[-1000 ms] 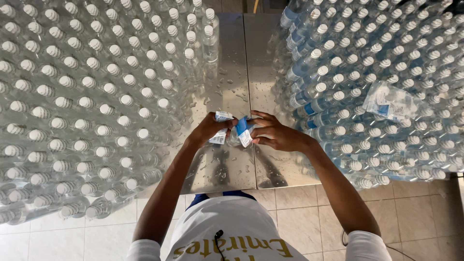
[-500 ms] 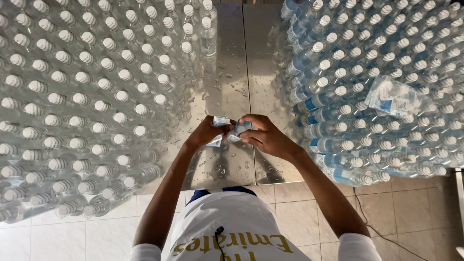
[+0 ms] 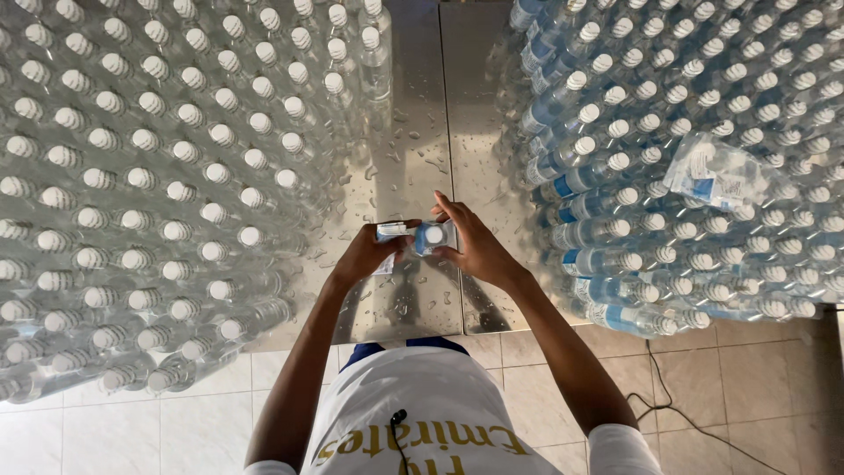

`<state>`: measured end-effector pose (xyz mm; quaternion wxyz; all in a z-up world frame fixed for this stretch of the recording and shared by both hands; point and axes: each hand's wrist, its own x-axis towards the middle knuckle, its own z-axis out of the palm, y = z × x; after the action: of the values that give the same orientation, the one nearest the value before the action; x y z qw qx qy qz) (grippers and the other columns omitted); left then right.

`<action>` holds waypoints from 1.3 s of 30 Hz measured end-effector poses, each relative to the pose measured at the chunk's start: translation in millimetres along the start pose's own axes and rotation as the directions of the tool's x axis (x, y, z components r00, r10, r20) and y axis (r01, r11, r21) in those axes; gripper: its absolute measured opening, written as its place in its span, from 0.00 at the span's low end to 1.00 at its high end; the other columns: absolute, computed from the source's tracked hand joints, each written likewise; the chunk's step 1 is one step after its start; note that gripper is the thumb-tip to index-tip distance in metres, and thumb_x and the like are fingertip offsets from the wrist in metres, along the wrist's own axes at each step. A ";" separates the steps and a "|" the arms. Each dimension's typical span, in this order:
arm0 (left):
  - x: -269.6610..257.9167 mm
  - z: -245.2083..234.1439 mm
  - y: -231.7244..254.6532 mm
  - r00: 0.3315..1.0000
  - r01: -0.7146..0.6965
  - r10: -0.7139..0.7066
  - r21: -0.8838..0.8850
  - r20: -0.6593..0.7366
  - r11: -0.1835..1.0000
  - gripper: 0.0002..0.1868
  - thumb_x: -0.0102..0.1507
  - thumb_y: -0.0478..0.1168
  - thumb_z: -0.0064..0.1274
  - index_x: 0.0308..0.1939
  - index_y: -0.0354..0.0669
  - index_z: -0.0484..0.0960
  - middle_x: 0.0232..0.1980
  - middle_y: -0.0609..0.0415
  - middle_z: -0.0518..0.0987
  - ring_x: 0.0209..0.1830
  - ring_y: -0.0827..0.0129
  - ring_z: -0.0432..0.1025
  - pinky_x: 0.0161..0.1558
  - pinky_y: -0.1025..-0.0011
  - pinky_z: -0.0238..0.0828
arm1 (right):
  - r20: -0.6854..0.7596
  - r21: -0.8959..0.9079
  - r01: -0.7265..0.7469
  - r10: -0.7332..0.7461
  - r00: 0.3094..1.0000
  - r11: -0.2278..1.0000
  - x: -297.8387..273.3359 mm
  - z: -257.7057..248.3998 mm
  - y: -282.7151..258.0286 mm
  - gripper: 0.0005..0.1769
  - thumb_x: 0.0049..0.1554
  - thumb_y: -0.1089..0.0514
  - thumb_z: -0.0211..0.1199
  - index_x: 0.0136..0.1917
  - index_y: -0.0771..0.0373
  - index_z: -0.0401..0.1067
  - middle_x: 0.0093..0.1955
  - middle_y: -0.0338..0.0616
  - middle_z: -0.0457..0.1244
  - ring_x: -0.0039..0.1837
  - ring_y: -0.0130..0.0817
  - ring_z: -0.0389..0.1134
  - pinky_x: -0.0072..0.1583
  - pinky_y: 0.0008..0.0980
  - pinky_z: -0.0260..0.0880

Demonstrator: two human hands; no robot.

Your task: The person picks up plastic water bottles from a table, applies labels to them by hand, and places them back on the table. The task is performed repeatedly in a repetitive manner.

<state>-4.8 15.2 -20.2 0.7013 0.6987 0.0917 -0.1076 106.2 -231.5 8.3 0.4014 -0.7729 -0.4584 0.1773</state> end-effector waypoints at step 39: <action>-140.5 86.6 -133.9 0.746 -0.066 -0.240 -0.428 -0.621 0.902 0.17 0.69 0.35 0.60 0.61 0.33 0.89 0.27 0.47 0.79 0.25 0.61 0.81 0.40 0.62 0.82 | -0.028 0.384 -0.362 0.403 0.915 0.849 -12.3 101.5 82.3 0.64 0.49 0.43 0.84 0.90 0.52 0.54 0.82 0.56 0.62 0.83 0.54 0.60 0.82 0.50 0.59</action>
<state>-179.0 -68.3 -109.0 0.7512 0.5167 0.3878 0.1352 81.3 -216.6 -119.7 0.5207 -0.7671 -0.2311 0.2952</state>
